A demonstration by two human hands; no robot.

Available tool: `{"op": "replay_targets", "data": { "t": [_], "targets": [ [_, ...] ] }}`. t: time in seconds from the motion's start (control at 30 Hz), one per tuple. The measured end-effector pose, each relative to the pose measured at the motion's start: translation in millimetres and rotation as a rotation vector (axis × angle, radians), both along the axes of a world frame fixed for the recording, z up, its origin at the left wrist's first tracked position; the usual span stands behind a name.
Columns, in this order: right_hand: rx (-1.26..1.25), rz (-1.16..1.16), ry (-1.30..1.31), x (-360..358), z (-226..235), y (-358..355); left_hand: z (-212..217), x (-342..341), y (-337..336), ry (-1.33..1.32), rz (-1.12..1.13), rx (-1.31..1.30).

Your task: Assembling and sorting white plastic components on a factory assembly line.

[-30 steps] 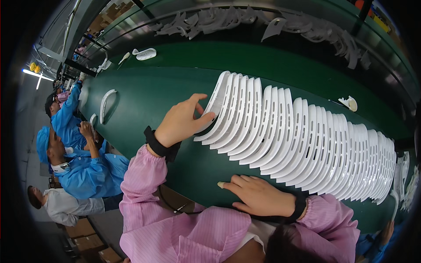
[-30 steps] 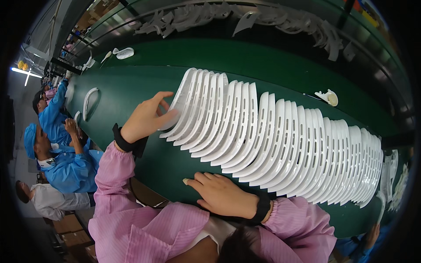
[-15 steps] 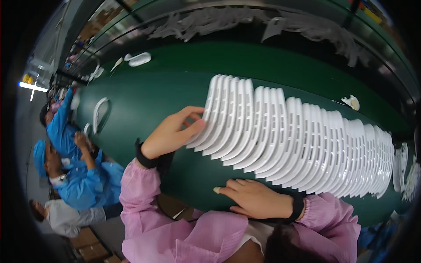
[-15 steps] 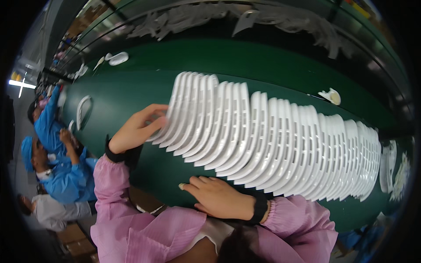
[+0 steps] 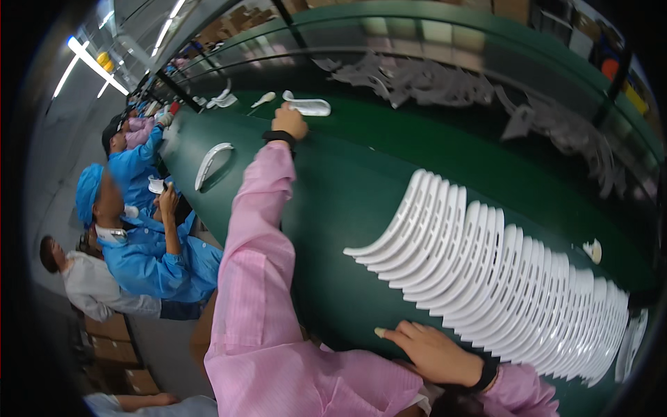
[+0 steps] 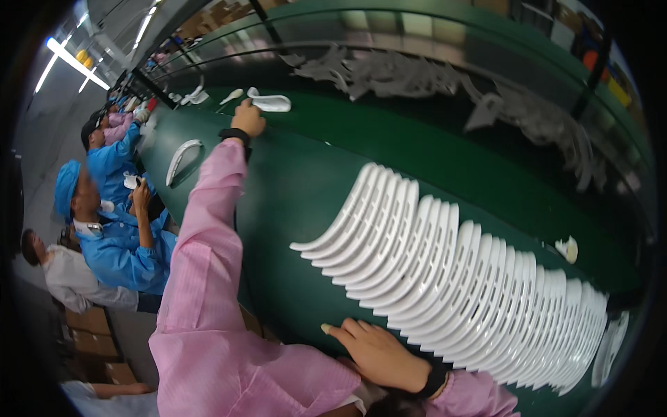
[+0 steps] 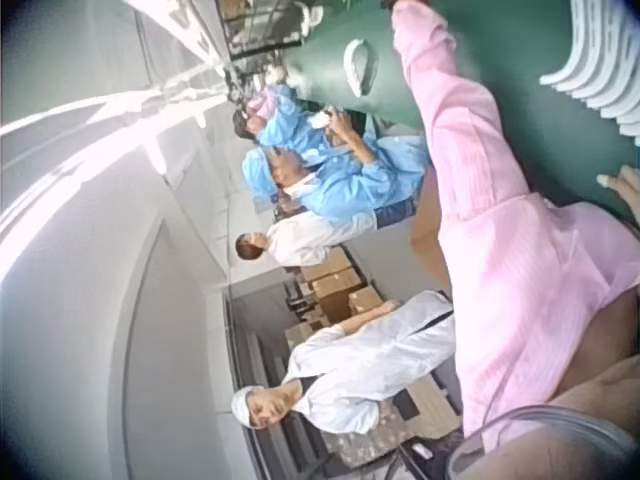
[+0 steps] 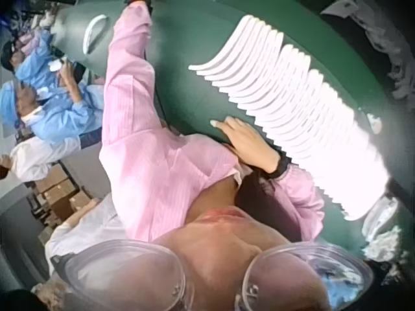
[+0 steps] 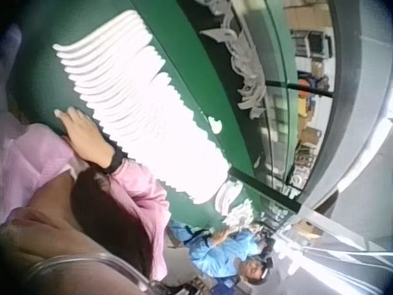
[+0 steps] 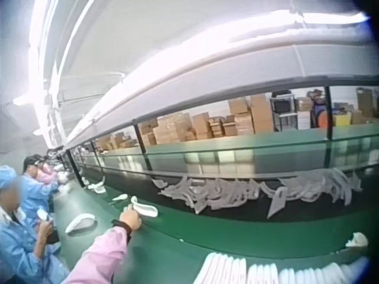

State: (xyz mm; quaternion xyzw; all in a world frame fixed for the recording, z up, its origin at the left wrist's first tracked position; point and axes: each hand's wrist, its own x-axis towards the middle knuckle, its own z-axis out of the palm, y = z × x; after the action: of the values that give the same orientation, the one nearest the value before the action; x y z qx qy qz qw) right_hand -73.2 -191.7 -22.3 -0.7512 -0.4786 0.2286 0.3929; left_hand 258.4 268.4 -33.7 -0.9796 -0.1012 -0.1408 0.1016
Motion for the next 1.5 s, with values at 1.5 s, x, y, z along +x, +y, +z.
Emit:
{"op": "replay_targets", "data": {
  "t": [1.5],
  "targets": [
    [0.005,0.013,0.077,1.7,-1.0,0.3,80.7,-196.2,-197.8,-0.202,-0.631,-1.289]
  ]
}}
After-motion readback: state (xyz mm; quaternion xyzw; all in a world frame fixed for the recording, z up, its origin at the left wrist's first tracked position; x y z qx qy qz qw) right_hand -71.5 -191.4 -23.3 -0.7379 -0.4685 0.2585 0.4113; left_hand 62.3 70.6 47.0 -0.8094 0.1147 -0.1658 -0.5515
